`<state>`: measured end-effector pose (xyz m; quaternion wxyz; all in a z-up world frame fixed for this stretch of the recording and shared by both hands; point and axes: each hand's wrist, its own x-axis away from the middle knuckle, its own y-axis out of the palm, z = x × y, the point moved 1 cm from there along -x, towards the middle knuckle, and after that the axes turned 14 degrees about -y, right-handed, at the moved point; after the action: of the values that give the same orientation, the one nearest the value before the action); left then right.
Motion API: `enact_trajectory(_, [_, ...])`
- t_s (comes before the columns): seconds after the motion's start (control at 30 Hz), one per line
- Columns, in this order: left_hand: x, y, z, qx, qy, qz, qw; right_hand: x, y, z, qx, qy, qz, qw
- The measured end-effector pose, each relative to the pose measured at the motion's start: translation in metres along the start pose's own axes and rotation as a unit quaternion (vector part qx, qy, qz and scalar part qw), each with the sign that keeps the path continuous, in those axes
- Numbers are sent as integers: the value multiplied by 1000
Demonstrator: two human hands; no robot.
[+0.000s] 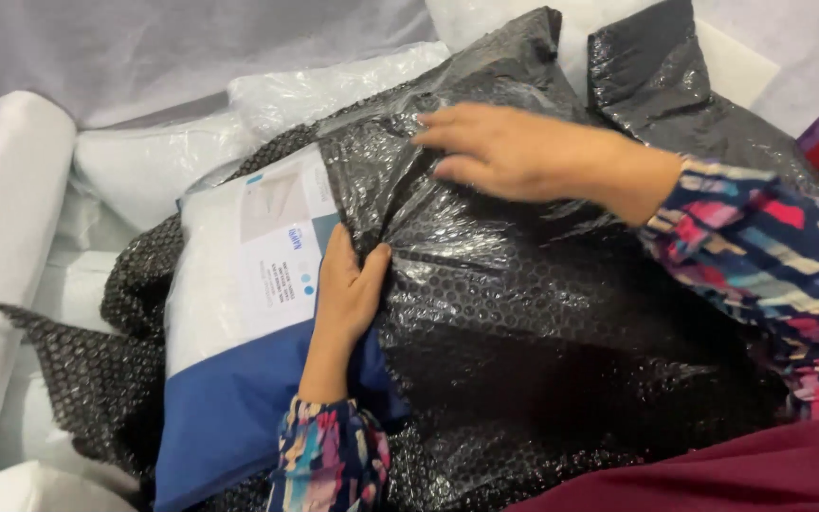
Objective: A person is shown wrapping a large pillow, which is already in a blue carrying bag, with a sheet of black bubble wrap. They carefully fold the wrap around the pillow and then use clear adhesive tape to secure the edges, cutting the tape with a pair of yellow-handled scissors.
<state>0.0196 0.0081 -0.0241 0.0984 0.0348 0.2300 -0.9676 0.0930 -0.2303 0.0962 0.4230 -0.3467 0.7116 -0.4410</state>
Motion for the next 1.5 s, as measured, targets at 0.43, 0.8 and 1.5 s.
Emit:
enact_trajectory(0.43, [76,-34,28,-203,221,203,932,-39,130,-9,292,-105,-9,951])
enact_trajectory(0.8, [85,-34,-51,-284,183,215,916,-60,150,-22,231,28,-106,967])
enact_trajectory(1.5, [10,-285,-222,-332,-217,385,833,-62,145,-49,201,39,-66,976])
